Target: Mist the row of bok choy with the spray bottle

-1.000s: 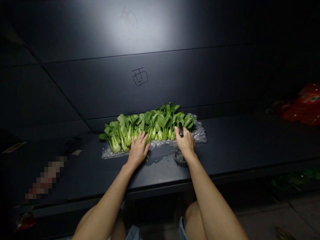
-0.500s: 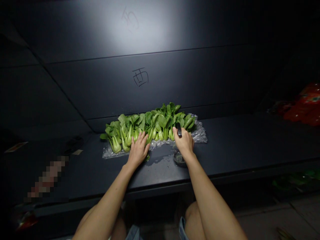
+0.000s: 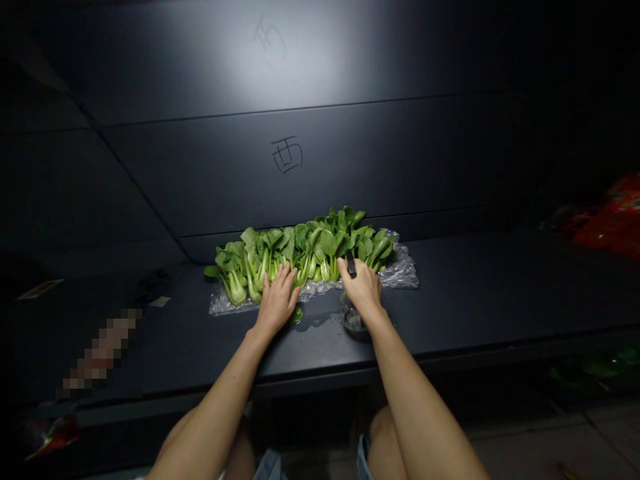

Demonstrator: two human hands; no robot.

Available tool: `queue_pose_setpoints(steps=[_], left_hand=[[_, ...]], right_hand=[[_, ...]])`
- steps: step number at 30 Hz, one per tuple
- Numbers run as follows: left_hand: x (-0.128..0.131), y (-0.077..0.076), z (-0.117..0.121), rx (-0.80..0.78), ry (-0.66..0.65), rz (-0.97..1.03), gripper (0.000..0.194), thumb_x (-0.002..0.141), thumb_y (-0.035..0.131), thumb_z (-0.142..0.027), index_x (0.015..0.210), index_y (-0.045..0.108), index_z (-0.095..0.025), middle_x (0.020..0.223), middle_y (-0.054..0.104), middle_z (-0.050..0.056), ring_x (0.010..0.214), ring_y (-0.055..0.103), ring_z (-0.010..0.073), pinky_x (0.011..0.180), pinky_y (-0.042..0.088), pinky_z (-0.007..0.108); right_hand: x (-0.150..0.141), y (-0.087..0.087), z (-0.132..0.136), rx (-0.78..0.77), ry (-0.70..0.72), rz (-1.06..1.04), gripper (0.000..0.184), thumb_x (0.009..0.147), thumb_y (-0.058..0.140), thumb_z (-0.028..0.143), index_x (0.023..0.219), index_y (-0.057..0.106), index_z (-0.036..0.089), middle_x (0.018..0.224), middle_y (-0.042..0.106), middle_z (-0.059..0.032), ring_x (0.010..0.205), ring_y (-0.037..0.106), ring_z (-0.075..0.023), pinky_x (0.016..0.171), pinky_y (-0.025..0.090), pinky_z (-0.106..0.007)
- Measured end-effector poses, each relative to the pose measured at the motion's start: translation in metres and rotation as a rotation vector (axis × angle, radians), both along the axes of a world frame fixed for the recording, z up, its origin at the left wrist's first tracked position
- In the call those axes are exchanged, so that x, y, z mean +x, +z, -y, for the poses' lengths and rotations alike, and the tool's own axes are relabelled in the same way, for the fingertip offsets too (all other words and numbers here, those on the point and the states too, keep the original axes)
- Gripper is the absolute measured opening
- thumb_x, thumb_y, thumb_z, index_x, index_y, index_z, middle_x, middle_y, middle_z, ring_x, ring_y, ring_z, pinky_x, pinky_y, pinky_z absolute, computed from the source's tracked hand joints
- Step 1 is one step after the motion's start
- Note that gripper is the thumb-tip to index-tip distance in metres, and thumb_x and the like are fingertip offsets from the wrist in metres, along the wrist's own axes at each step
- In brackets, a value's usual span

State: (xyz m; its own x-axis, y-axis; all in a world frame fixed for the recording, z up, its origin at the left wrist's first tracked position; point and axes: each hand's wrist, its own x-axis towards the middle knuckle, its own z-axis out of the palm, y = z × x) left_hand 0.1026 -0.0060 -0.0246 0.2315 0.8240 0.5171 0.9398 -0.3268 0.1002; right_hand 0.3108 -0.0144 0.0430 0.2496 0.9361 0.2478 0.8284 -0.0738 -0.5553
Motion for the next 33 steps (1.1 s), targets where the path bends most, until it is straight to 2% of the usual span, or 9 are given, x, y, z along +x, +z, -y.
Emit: queue_pose_setpoints(steps=[14, 23, 33], left_hand=[[-0.008, 0.005, 0.003, -0.028, 0.046, 0.031, 0.048, 0.093, 0.039, -0.028, 0.14, 0.042, -0.016, 0.152, 0.034, 0.013, 0.143, 0.026, 0.0268, 0.115, 0.017, 0.058], [-0.013, 0.006, 0.002, -0.001, 0.067, 0.049, 0.049, 0.093, 0.04, -0.029, 0.14, 0.042, -0.016, 0.151, 0.037, 0.014, 0.142, 0.027, 0.0276, 0.114, 0.019, 0.059], [-0.017, 0.004, 0.002, 0.023, 0.071, 0.066, 0.047, 0.093, 0.04, -0.029, 0.138, 0.044, -0.015, 0.15, 0.038, 0.014, 0.142, 0.028, 0.027, 0.114, 0.018, 0.059]], right_hand=[[-0.025, 0.003, 0.0, 0.092, 0.109, -0.114, 0.04, 0.092, 0.041, 0.048, 0.079, 0.066, 0.019, 0.078, 0.071, -0.009, 0.078, 0.065, -0.0218, 0.062, 0.035, -0.025], [-0.035, -0.003, -0.004, 0.222, 0.172, -0.169, 0.045, 0.09, 0.04, 0.055, 0.077, 0.063, 0.019, 0.071, 0.068, -0.0078, 0.068, 0.062, -0.0213, 0.057, 0.033, -0.026], [-0.042, -0.002, -0.004, 0.275, 0.222, -0.254, 0.043, 0.089, 0.042, 0.053, 0.073, 0.063, 0.02, 0.073, 0.07, -0.0084, 0.072, 0.065, -0.0218, 0.063, 0.039, -0.026]])
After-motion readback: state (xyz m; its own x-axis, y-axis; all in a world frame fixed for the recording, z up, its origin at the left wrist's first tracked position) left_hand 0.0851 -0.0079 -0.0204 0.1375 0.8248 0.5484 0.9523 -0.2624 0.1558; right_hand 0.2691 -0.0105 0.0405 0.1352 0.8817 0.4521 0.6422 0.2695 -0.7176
